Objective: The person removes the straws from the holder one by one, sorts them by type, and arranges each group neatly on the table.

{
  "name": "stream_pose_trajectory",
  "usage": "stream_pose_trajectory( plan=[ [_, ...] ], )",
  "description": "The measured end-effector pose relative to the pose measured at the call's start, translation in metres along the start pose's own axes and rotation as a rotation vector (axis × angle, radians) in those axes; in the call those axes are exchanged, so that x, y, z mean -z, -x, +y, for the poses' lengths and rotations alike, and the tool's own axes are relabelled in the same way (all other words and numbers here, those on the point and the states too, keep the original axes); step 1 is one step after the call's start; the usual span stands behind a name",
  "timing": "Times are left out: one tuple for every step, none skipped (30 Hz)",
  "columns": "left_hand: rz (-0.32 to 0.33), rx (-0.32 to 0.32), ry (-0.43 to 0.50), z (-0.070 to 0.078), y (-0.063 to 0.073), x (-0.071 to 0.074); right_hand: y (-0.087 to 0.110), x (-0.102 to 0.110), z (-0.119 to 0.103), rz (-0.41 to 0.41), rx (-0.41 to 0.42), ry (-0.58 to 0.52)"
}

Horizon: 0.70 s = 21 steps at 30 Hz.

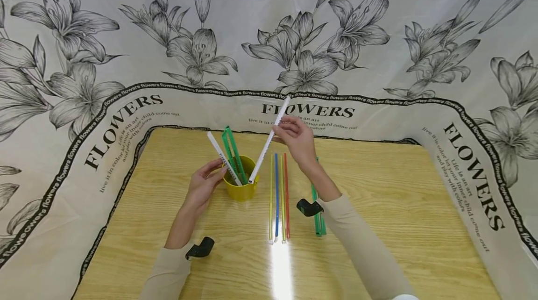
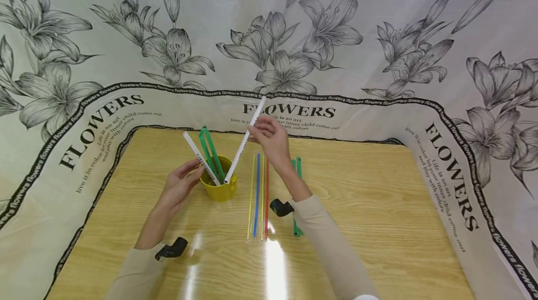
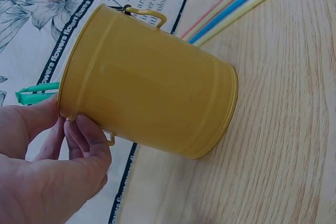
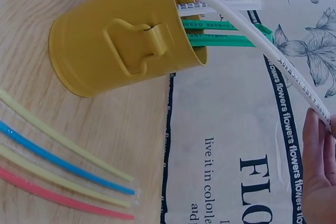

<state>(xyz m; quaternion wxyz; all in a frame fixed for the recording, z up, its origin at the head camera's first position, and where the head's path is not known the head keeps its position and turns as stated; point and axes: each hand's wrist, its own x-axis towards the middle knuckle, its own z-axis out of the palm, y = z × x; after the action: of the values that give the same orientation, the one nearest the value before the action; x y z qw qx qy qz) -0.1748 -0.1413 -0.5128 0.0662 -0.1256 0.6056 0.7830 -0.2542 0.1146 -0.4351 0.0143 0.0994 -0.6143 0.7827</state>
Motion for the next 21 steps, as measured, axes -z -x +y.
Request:
stream_pose_trajectory(
  plan=[
    [-0.002, -0.002, 0.0, 0.0, 0.0, 0.0, 0.0, 0.002, -0.001, 0.012, -0.011, -0.008],
    [-0.002, -0.003, 0.0, 0.0, 0.0, 0.0, 0.0, 0.003, -0.002, 0.019, -0.02, -0.013],
    [-0.001, -0.005, 0.0, 0.0, 0.0, 0.0, 0.0, 0.005, -0.003, 0.025, -0.027, -0.014],
    [0.0, -0.006, 0.002, 0.0, 0.0, 0.0, 0.001, 0.007, -0.003, 0.029, -0.035, -0.013],
    [0.001, -0.006, 0.002, 0.0, 0.0, 0.0, 0.001, 0.009, -0.004, 0.033, -0.042, -0.008],
    [0.003, -0.007, 0.003, 0.0, 0.0, 0.0, 0.001, 0.011, -0.004, 0.038, -0.047, -0.003],
    [0.003, -0.008, 0.004, 0.0, 0.0, 0.0, 0.002, 0.014, -0.004, 0.044, -0.056, 0.004],
    [0.005, -0.009, 0.005, 0.0, 0.001, 0.0, 0.002, 0.016, -0.004, 0.05, -0.06, 0.013],
    [0.007, -0.011, 0.006, 0.0, 0.001, 0.0, 0.003, 0.018, -0.004, 0.056, -0.064, 0.019],
    [0.008, -0.011, 0.009, 0.0, 0.001, 0.0, 0.003, 0.021, -0.004, 0.059, -0.07, 0.024],
    [0.008, -0.012, 0.009, 0.0, 0.001, 0.0, 0.004, 0.023, -0.003, 0.062, -0.074, 0.029],
    [0.006, -0.013, 0.008, 0.0, 0.001, 0.0, 0.004, 0.026, -0.003, 0.063, -0.078, 0.031],
    [0.004, -0.013, 0.006, 0.0, 0.001, 0.0, 0.005, 0.028, -0.002, 0.063, -0.082, 0.036],
    [0.004, -0.012, 0.008, 0.0, 0.001, 0.0, 0.006, 0.031, -0.002, 0.061, -0.084, 0.039],
    [0.003, -0.011, 0.011, 0.001, 0.001, 0.0, 0.006, 0.033, -0.001, 0.06, -0.089, 0.043],
    [0.0, -0.01, 0.011, 0.001, 0.001, 0.0, 0.007, 0.036, -0.001, 0.059, -0.092, 0.049],
    [-0.001, -0.009, 0.012, 0.001, 0.001, 0.0, 0.009, 0.038, -0.001, 0.059, -0.096, 0.057],
    [-0.001, -0.009, 0.014, 0.001, 0.001, 0.0, 0.01, 0.041, -0.001, 0.061, -0.102, 0.063],
    [0.001, -0.008, 0.017, 0.001, 0.001, 0.0, 0.012, 0.043, 0.0, 0.062, -0.105, 0.075],
    [0.002, -0.008, 0.018, 0.001, 0.001, 0.0, 0.013, 0.046, 0.0, 0.062, -0.11, 0.082],
    [0.001, -0.008, 0.014, 0.001, 0.001, 0.0, 0.015, 0.049, 0.0, 0.061, -0.115, 0.093]
  ],
)
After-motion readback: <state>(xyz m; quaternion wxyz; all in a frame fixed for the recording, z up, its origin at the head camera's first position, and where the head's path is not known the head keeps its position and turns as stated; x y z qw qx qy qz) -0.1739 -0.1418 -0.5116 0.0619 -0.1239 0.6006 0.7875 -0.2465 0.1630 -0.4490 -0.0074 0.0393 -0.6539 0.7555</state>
